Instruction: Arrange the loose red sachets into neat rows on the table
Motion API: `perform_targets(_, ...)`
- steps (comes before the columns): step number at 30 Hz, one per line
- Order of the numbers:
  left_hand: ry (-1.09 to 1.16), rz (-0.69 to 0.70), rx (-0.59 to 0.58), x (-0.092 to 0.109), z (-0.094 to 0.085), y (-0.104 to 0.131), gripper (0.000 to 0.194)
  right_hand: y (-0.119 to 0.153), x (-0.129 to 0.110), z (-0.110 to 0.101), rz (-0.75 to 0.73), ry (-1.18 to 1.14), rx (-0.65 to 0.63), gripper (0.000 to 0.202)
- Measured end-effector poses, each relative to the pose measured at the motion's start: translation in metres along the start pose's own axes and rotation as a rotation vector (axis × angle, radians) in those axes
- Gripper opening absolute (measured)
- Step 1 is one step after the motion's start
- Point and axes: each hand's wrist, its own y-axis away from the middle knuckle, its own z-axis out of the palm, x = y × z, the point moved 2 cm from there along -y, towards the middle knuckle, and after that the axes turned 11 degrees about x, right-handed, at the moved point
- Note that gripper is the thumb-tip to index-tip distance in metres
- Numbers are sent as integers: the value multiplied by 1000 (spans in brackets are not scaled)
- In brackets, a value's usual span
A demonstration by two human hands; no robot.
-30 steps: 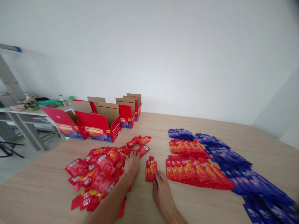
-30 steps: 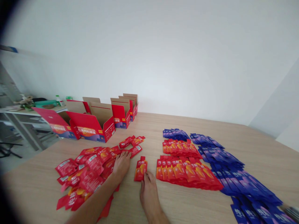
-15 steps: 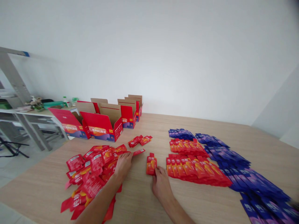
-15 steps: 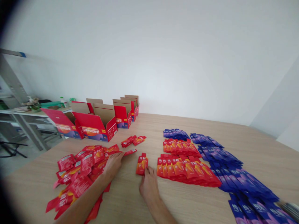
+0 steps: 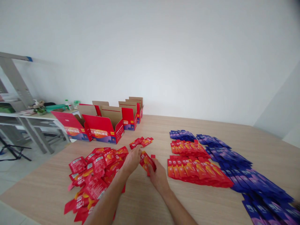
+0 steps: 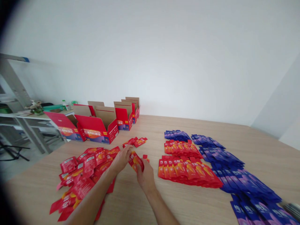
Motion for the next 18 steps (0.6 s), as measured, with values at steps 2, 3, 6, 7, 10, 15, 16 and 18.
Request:
perform_targets(2, 159, -180, 81, -2, 6, 1, 24, 4, 0, -3, 75, -57, -36, 40)
perform_targets(3, 250, -277, 111, -4, 10, 2, 27, 6, 0, -4, 104, -92, -52, 40)
perform_targets(6, 492, -525, 198, -10, 24, 5, 33, 12, -1, -3, 187, -211, -98, 42)
perform_targets(7, 537, -585, 232, -11, 28, 6, 32, 14, -3, -2, 216, -247, -108, 44)
perform_targets(10, 574, -695, 311, -13, 39, 8, 30, 20, -6, 1, 299, -352, -107, 51)
perform_targets(15, 560, -777, 252, -10, 44, 17, 35, 22, -2, 1, 346, -475, -19, 69)
perform_targets(16, 575, -798, 205, -9, 45, 21, 37, 21, 0, 1, 349, -491, -8, 70)
perform_targets(18, 601, -803, 111, -7, 46, 31, 37, 21, 4, 1, 370, -497, -19, 71)
